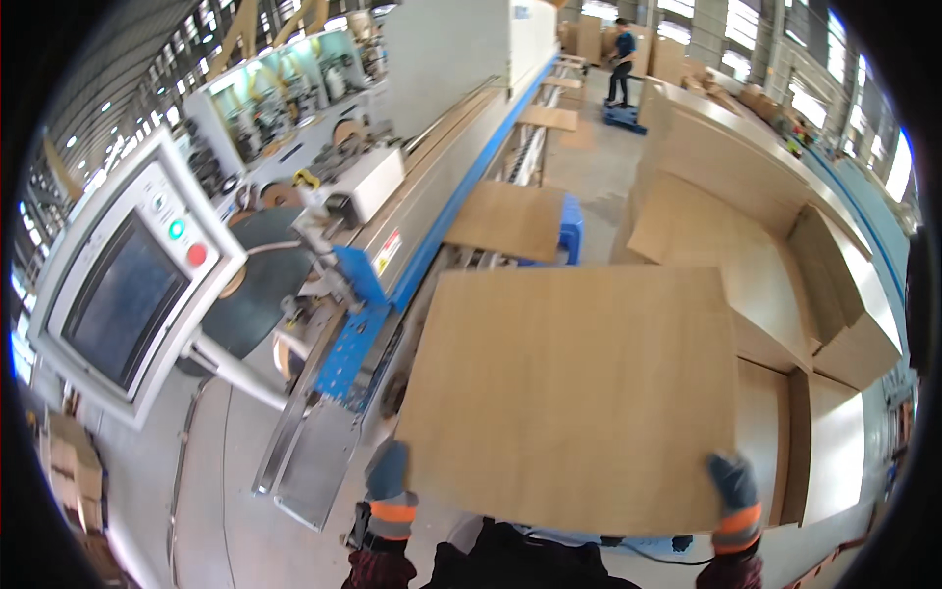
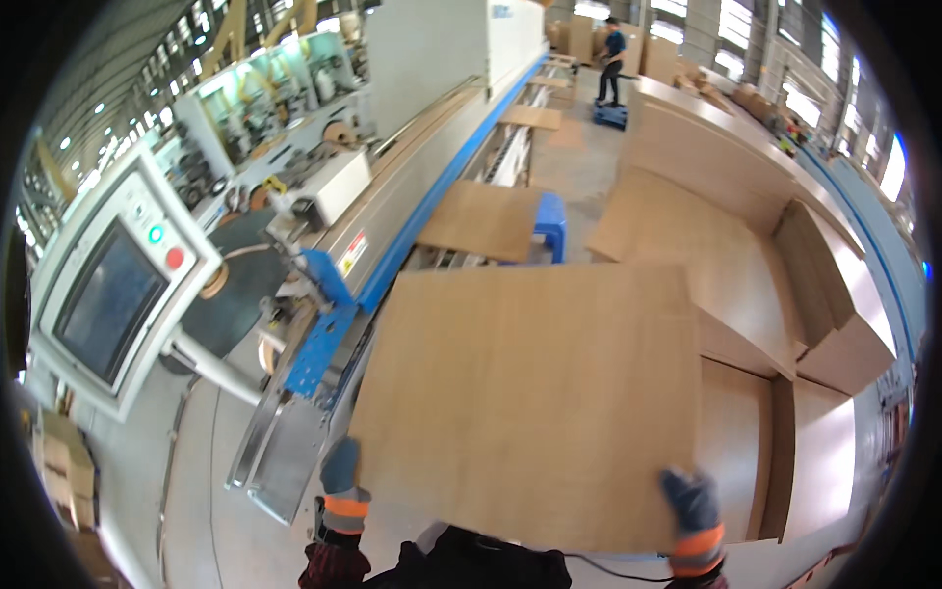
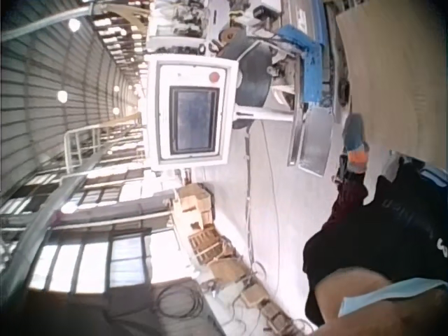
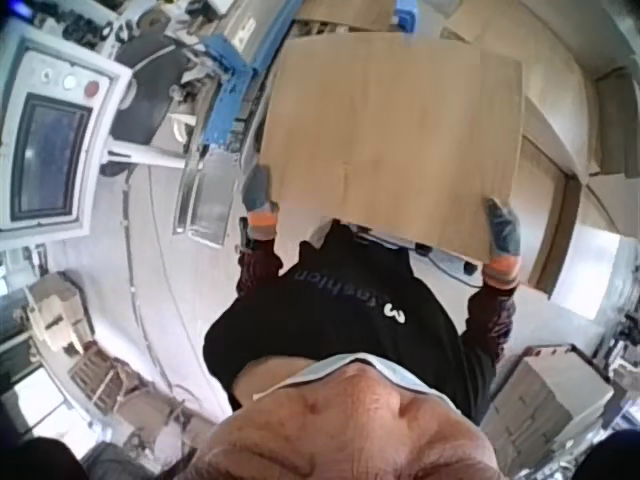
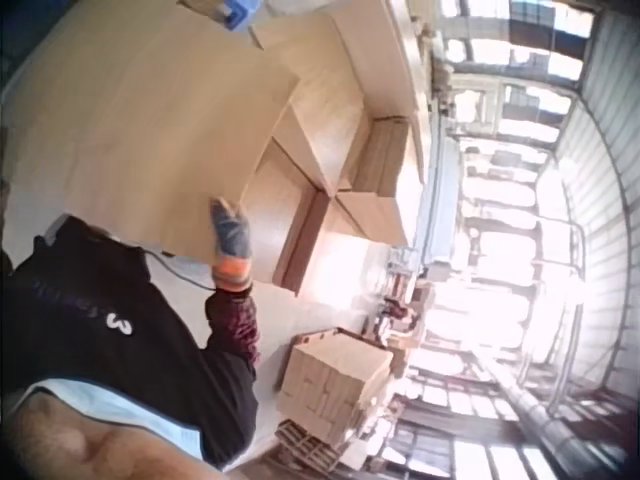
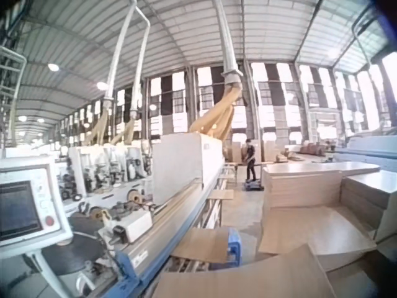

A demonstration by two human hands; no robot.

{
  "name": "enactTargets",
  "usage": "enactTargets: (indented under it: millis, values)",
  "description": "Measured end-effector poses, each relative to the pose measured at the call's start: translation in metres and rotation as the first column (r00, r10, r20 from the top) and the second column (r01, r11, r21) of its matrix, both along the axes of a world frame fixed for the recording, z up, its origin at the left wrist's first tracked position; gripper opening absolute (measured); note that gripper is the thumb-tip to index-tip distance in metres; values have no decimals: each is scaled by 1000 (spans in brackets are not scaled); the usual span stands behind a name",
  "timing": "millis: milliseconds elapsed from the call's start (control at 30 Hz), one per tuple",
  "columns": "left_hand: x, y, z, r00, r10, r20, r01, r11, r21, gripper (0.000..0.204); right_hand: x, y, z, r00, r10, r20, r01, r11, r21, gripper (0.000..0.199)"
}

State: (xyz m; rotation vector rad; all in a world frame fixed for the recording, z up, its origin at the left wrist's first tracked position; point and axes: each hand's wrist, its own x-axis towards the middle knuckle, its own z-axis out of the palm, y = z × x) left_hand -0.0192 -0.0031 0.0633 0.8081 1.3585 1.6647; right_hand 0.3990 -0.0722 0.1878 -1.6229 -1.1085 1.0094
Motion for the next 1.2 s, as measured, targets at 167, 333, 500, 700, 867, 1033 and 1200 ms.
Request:
enactTargets:
  millis: [167, 333, 500, 700, 867, 1033, 1200]
  values:
    - [-94, -80, -93, 940, 297, 168, -224, 910, -350, 21, -116, 4, -35, 856, -184, -482, 31, 951, -308, 14]
    - [-165, -119, -127, 669, 57, -741, -295, 936, -194, 28, -166, -6, -122, 846, -66, -529, -89, 961, -262, 19]
    - [-165, -98, -70, 83, -19, -996, -488, 871, -57, 31, -238, -24, -240, 907, -57, -417, -77, 951, -298, 27]
    - [-132, -74, -82, 73, -64, -995, 91, 994, -57, 22, -307, -9, -273, 967, 2, -254, -76, 957, -280, 37]
    - [-114, -20, -86, 65, -37, -997, 123, 992, -28, 20, -295, 32, -278, 796, -222, -563, -35, 912, -409, 30]
    - [-92, 41, -100, 79, -63, -995, 80, 995, -57, 22, -264, 66, -249, 936, 30, -351, -94, 982, -165, 30]
    - [-86, 94, -121, 10, 16, -1000, 58, 998, 17, 22, -190, 65, -46, 821, 338, -460, -254, 938, 236, 27]
